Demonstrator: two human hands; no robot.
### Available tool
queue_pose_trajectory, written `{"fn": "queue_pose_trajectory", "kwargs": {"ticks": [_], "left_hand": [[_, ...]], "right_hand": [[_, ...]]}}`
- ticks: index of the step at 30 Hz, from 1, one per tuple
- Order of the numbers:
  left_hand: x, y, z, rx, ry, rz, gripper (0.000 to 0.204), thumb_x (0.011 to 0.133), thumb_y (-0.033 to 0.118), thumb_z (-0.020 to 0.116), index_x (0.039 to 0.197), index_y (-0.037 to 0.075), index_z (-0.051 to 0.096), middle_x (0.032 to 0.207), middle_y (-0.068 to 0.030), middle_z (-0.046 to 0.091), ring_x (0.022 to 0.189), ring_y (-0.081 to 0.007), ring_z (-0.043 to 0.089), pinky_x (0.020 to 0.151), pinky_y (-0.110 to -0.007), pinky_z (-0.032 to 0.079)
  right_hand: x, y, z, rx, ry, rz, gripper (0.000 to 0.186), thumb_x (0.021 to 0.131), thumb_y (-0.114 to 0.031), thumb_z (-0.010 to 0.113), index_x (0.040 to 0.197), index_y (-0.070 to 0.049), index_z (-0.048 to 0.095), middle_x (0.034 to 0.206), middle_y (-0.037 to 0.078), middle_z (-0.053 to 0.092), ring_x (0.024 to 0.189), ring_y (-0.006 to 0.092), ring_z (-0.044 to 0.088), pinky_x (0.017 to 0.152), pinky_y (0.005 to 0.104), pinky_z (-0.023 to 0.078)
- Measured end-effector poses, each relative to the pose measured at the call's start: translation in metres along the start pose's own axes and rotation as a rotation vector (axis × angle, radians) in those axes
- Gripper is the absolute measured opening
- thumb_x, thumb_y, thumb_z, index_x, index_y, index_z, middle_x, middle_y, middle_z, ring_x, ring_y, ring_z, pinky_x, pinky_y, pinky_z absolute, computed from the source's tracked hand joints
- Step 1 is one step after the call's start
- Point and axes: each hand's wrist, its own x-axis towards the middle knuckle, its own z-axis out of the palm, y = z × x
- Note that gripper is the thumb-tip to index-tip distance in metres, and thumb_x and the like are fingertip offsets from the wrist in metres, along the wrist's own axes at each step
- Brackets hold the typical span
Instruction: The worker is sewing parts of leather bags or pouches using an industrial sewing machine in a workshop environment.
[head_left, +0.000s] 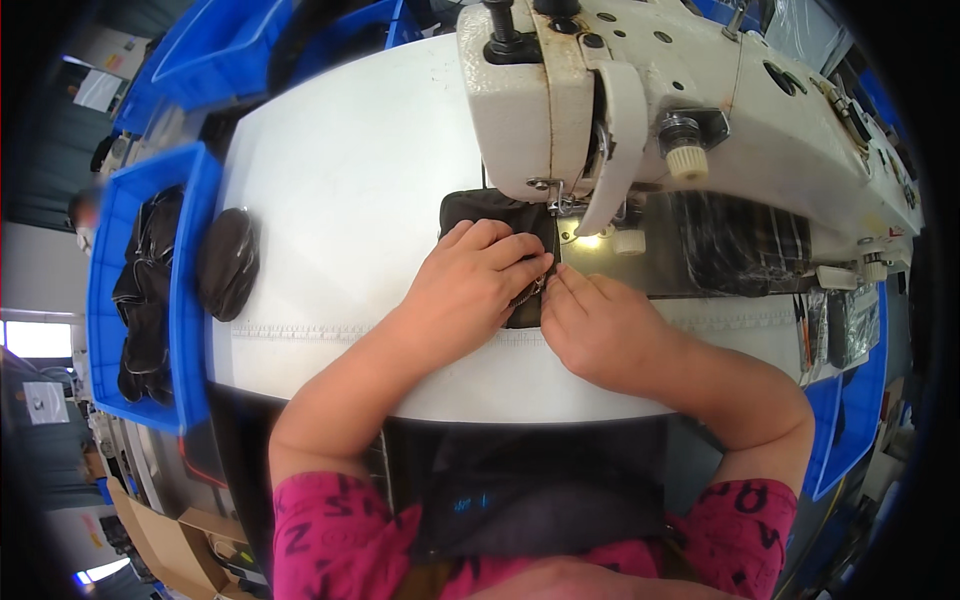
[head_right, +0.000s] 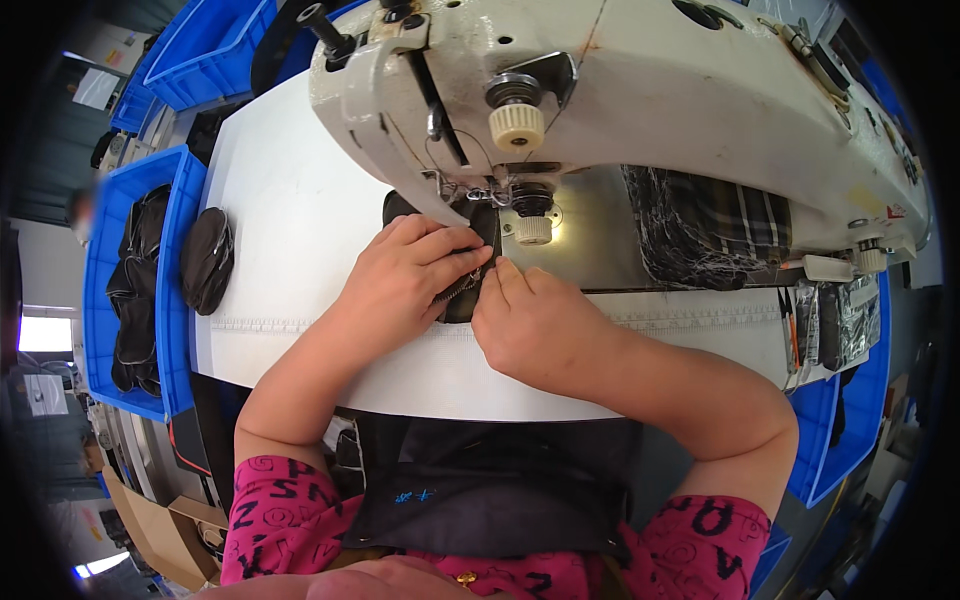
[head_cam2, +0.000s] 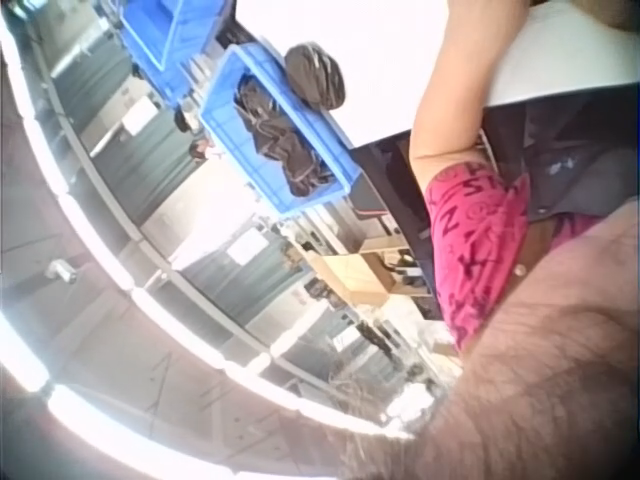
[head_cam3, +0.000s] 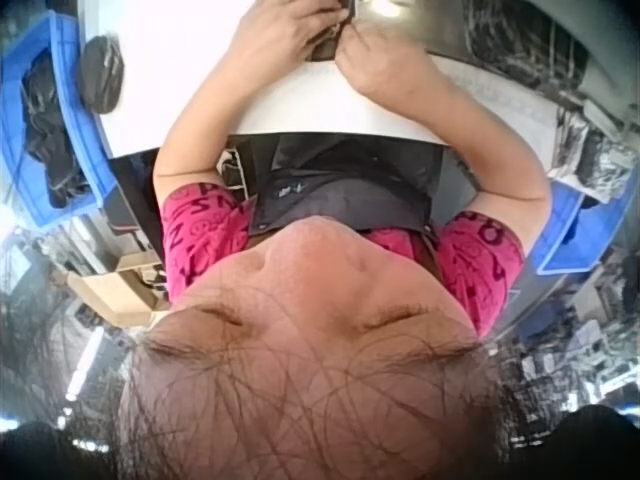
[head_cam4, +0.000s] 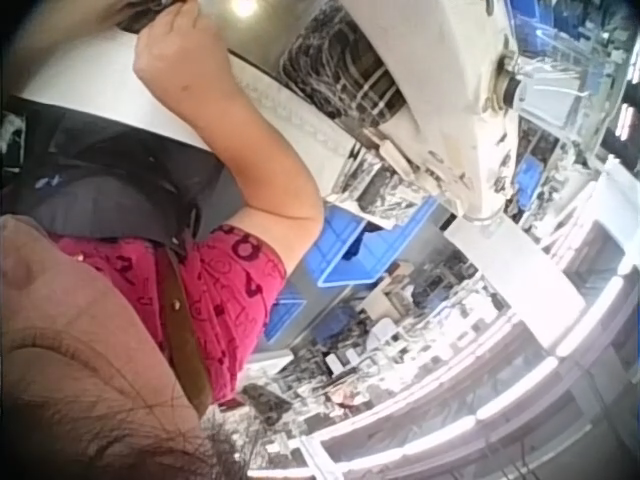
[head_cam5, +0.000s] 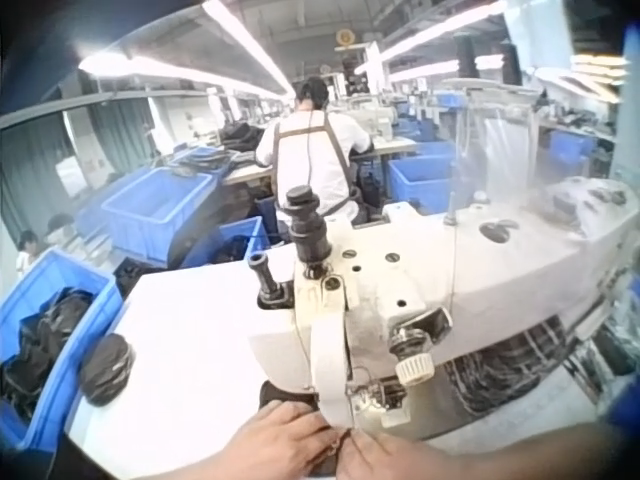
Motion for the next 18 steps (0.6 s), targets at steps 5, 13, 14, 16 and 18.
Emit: {"fn": "queue_pose_trajectory", "kwargs": {"ticks": [5, 13, 14, 16, 18], "left_hand": [[0.002, 0.005, -0.001, -0.014, -0.037, 0.005, 0.047, 0.07, 0.005, 0.076, 0.117, 0.009, 0.076, 0.119, -0.0029, 0.07, 0.11, -0.0248, 0.063, 0.096, -0.037, 0.053], [0.003, 0.009, 0.002, -0.037, 0.002, -0.002, 0.05, 0.066, 0.003, 0.08, 0.115, 0.008, 0.075, 0.118, -0.0037, 0.07, 0.105, -0.025, 0.066, 0.086, -0.034, 0.058], [0.003, 0.009, 0.002, -0.037, 0.001, -0.003, 0.05, 0.066, 0.003, 0.08, 0.115, 0.008, 0.075, 0.118, -0.0037, 0.07, 0.105, -0.025, 0.066, 0.086, -0.034, 0.058], [0.002, 0.009, 0.001, -0.04, -0.007, -0.002, 0.05, 0.066, 0.003, 0.08, 0.115, 0.008, 0.075, 0.117, -0.0035, 0.07, 0.105, -0.0252, 0.066, 0.087, -0.034, 0.057], [0.001, 0.01, 0.0, -0.043, -0.029, -0.013, 0.051, 0.066, 0.003, 0.08, 0.116, 0.008, 0.075, 0.117, -0.0034, 0.07, 0.107, -0.0251, 0.065, 0.088, -0.035, 0.057]], "right_hand": [[-0.002, -0.007, -0.003, -0.021, -0.021, -0.011, 0.024, 0.074, -0.014, 0.066, 0.085, 0.006, 0.072, 0.099, 0.028, 0.073, 0.094, 0.0366, 0.073, 0.074, 0.0371, 0.058], [-0.004, -0.013, -0.004, -0.04, -0.067, -0.029, 0.026, 0.076, -0.013, 0.066, 0.086, 0.01, 0.072, 0.098, 0.031, 0.071, 0.093, 0.0382, 0.072, 0.077, 0.0395, 0.059], [-0.004, -0.014, -0.003, -0.039, -0.067, -0.03, 0.026, 0.076, -0.013, 0.066, 0.086, 0.01, 0.072, 0.098, 0.031, 0.071, 0.093, 0.0382, 0.072, 0.077, 0.0395, 0.059], [-0.005, -0.016, -0.001, -0.053, -0.057, -0.02, 0.029, 0.075, -0.013, 0.067, 0.089, 0.011, 0.072, 0.098, 0.031, 0.071, 0.093, 0.04, 0.072, 0.078, 0.0408, 0.06], [-0.004, -0.017, -0.003, -0.047, -0.07, -0.029, 0.029, 0.075, -0.013, 0.067, 0.09, 0.012, 0.072, 0.099, 0.032, 0.071, 0.093, 0.0407, 0.072, 0.078, 0.0415, 0.06]]}}
